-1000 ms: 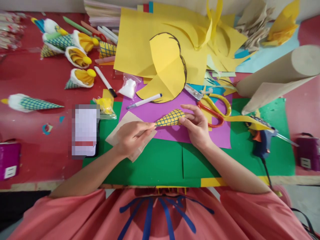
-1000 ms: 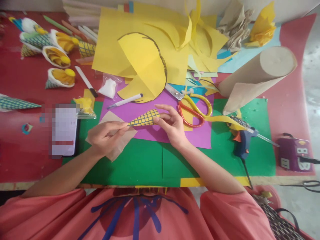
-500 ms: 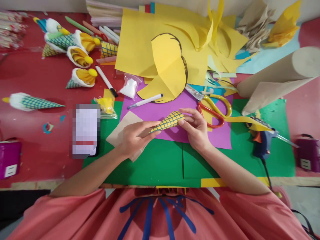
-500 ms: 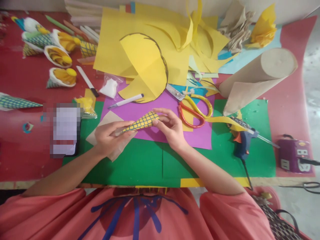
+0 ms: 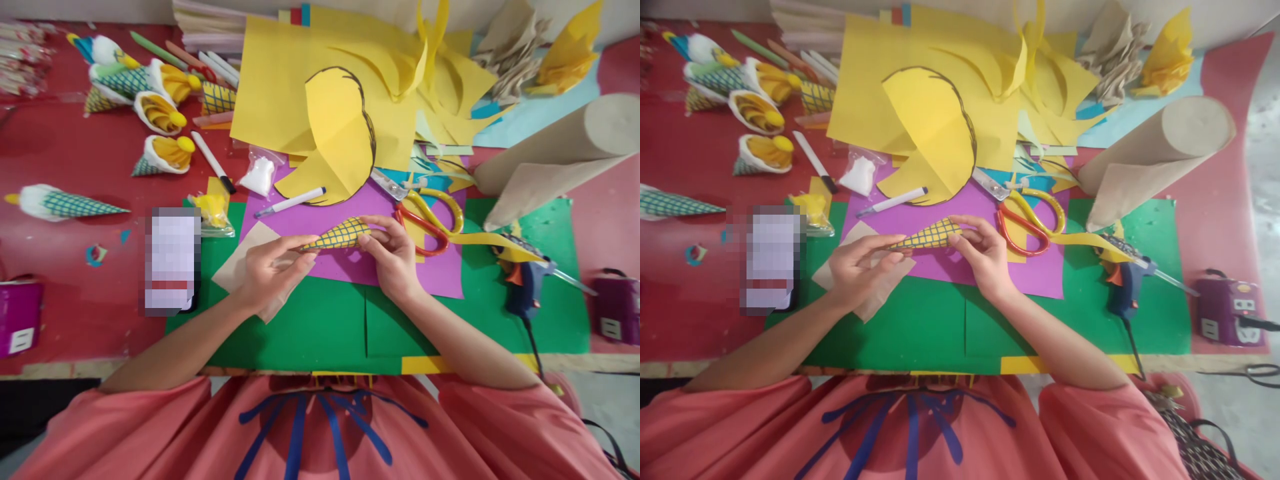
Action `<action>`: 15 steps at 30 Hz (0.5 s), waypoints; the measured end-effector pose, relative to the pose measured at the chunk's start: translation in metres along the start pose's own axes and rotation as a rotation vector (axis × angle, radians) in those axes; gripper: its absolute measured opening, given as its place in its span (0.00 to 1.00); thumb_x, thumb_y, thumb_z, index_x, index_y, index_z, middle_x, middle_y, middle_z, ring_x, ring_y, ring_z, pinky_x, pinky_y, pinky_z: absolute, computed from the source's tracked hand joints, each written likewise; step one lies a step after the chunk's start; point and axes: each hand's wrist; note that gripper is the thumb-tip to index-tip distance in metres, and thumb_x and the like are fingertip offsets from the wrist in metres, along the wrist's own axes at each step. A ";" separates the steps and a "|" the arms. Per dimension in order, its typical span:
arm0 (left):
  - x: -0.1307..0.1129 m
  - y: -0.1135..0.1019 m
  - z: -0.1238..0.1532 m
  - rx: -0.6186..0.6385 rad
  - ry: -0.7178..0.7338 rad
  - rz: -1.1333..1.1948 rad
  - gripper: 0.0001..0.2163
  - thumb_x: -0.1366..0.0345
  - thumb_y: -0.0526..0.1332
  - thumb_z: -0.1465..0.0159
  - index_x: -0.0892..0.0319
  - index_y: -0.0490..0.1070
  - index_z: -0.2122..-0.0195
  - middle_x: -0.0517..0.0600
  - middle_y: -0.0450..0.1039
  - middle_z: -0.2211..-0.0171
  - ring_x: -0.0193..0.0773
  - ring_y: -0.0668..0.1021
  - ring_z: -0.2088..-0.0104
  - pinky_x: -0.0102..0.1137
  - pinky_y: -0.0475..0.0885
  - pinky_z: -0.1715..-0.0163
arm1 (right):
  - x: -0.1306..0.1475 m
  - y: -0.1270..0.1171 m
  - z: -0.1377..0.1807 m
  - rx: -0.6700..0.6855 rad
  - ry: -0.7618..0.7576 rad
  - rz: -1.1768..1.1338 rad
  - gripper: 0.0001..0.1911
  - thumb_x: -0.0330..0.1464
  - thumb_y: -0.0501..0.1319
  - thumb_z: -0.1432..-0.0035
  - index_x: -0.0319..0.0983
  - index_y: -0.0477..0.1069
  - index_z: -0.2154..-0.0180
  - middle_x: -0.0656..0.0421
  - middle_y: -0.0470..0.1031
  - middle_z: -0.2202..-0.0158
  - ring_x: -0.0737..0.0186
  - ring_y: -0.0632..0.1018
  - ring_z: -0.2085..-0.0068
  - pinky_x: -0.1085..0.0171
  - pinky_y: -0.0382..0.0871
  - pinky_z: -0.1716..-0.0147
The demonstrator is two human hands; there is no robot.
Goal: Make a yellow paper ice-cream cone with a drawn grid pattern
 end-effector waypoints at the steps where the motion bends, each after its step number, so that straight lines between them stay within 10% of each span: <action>1: 0.001 0.000 0.000 0.021 -0.032 0.055 0.12 0.61 0.64 0.40 0.55 0.74 0.55 0.46 0.80 0.63 0.34 0.82 0.66 0.26 0.79 0.65 | 0.000 0.000 0.000 -0.002 0.001 -0.014 0.13 0.35 0.67 0.46 0.44 0.74 0.57 0.65 0.76 0.74 0.71 0.75 0.73 0.70 0.72 0.71; 15: -0.012 -0.003 -0.008 0.283 -0.133 -0.322 0.19 0.55 0.47 0.31 0.58 0.61 0.77 0.42 0.63 0.82 0.29 0.69 0.79 0.25 0.63 0.76 | 0.007 0.004 -0.001 0.006 -0.016 -0.014 0.09 0.32 0.68 0.49 0.43 0.76 0.62 0.65 0.77 0.75 0.71 0.76 0.76 0.70 0.71 0.74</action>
Point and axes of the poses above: each hand's wrist, its own z-axis away from the middle knuckle, its own y-axis out of the palm, x = y × z
